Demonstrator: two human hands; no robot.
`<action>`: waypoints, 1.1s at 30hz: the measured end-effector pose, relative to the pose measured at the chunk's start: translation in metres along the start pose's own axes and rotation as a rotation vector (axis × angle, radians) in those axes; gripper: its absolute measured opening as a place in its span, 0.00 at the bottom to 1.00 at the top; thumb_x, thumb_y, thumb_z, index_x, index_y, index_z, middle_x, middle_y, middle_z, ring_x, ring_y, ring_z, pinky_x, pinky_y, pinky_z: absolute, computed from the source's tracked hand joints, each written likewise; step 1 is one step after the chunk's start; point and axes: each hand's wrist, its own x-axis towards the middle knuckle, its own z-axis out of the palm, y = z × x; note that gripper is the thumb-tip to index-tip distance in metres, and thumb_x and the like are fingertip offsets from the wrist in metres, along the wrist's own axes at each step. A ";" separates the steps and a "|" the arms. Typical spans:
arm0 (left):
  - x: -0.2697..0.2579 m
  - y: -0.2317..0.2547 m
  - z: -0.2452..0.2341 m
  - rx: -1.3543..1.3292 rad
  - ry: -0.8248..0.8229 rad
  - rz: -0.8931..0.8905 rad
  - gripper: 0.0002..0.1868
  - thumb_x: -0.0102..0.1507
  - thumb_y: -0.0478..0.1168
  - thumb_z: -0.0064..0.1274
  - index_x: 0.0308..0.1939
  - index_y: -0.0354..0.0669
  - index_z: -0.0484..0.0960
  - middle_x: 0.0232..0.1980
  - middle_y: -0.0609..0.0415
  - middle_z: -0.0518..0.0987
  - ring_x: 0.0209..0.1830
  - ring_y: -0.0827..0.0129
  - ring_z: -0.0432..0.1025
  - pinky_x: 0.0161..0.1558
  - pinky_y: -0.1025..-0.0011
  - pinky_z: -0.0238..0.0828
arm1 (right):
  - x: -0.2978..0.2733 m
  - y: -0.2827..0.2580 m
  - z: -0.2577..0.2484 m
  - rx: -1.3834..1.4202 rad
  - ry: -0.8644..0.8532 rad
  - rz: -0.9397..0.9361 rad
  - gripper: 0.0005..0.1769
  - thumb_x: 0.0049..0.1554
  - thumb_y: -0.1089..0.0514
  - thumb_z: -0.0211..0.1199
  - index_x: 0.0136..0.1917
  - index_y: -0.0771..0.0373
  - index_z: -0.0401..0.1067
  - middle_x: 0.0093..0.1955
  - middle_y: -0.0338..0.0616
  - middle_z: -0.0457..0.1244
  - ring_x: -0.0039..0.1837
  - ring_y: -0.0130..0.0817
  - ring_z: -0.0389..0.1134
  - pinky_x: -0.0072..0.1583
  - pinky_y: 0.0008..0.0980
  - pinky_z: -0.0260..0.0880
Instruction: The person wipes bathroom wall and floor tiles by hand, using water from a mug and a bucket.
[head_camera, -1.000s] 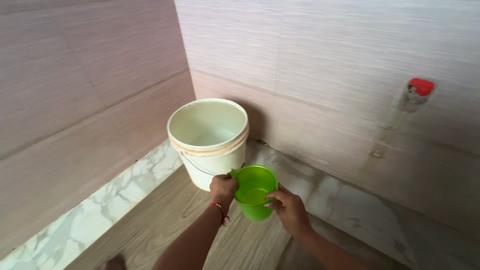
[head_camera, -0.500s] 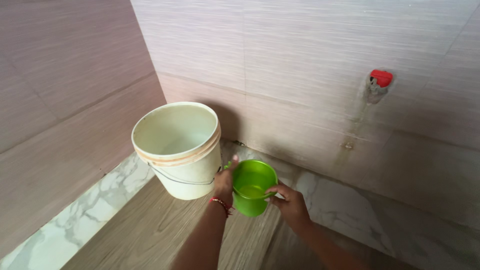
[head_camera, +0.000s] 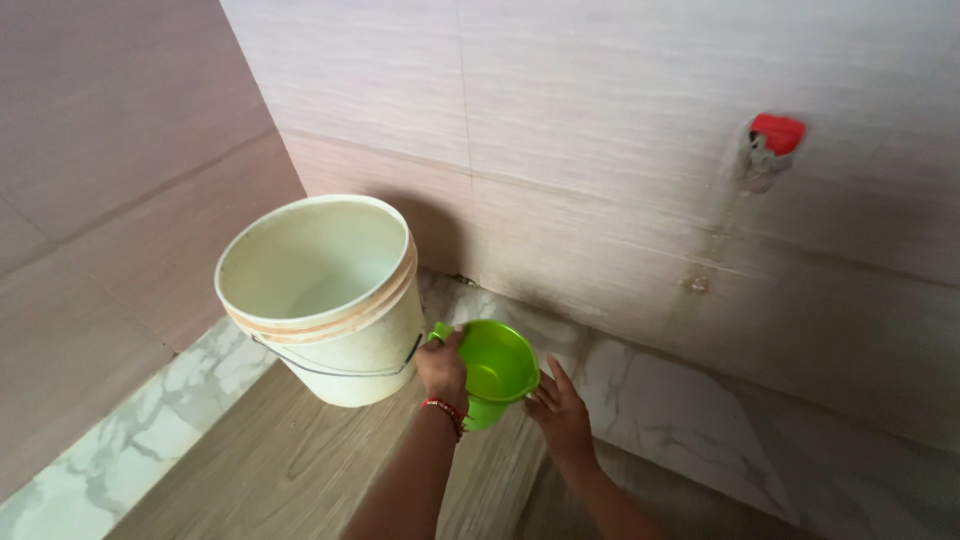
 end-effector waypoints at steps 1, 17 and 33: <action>0.000 -0.001 0.002 0.071 0.017 0.030 0.16 0.63 0.42 0.60 0.35 0.27 0.81 0.31 0.50 0.77 0.29 0.66 0.66 0.36 0.64 0.66 | 0.004 0.012 -0.004 -0.052 0.015 -0.007 0.43 0.57 0.65 0.63 0.81 0.58 0.50 0.75 0.49 0.60 0.75 0.40 0.62 0.68 0.40 0.71; -0.010 -0.010 0.027 0.416 0.116 0.142 0.19 0.62 0.46 0.59 0.40 0.29 0.81 0.36 0.35 0.83 0.33 0.47 0.75 0.43 0.57 0.71 | 0.023 0.047 0.002 -1.644 -0.097 -0.030 0.46 0.64 0.35 0.44 0.81 0.67 0.38 0.85 0.54 0.33 0.85 0.46 0.31 0.79 0.48 0.28; 0.018 -0.032 0.074 0.545 0.086 0.204 0.19 0.62 0.48 0.58 0.38 0.30 0.82 0.39 0.35 0.83 0.40 0.40 0.78 0.45 0.51 0.71 | 0.053 0.015 0.004 -1.630 0.128 0.041 0.48 0.58 0.41 0.56 0.79 0.72 0.43 0.84 0.59 0.38 0.85 0.48 0.33 0.80 0.48 0.31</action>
